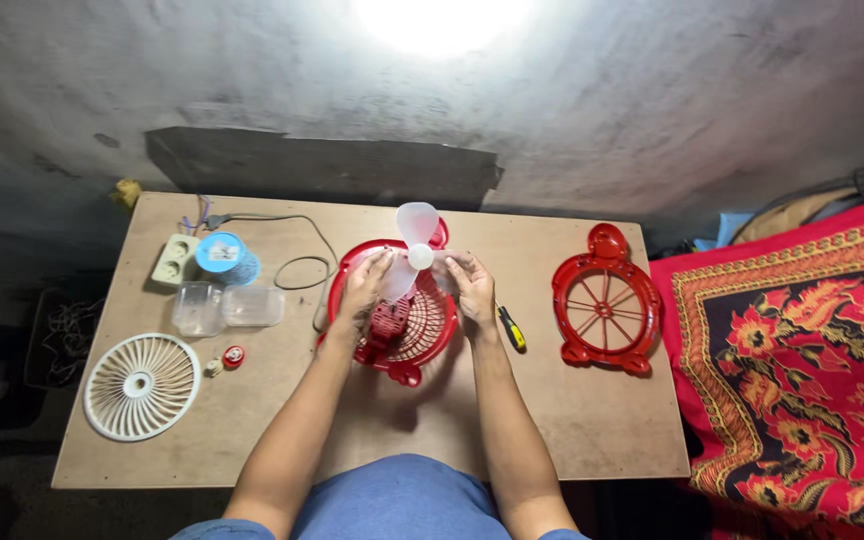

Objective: The person assembles a small red Mario-themed fan by hand. They place the fan blade into the motor housing, attach the front grille, and then use a screwdriver to secure the rear grille to the base.

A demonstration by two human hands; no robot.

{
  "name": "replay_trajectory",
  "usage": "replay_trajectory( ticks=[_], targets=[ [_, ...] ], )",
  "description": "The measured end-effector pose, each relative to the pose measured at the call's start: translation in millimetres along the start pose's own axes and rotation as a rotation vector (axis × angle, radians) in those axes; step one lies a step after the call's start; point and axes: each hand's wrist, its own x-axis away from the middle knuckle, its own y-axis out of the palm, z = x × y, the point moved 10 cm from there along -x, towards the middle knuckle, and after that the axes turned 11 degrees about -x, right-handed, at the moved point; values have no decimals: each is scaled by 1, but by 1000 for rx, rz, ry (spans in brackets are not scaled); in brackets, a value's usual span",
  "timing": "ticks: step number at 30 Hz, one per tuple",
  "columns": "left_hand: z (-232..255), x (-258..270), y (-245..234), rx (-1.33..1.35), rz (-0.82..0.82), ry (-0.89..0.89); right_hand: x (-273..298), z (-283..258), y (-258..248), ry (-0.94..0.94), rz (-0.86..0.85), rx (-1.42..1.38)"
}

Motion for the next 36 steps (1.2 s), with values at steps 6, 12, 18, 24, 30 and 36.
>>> replay_trajectory(
  ticks=[6, 12, 18, 24, 30, 36],
  targets=[
    [-5, -19, -28, -577, -184, -37, 6, 31, 25, 197, -81, 24],
    [-49, -23, -30, -636, -453, -88, -5, 39, 16, 395, -224, 618],
    [-99, -33, -40, -769, -468, -113, -8, 95, -19, 581, -293, 909],
    [-129, -57, -51, -840, -529, -192, -14, 123, -31, 521, -244, 744],
    [-139, -67, -46, -902, -543, -146, -22, 136, -33, 484, -271, 781],
    [-147, -64, -49, -916, -508, -196, -21, 143, -43, 530, -203, 848]
  ],
)
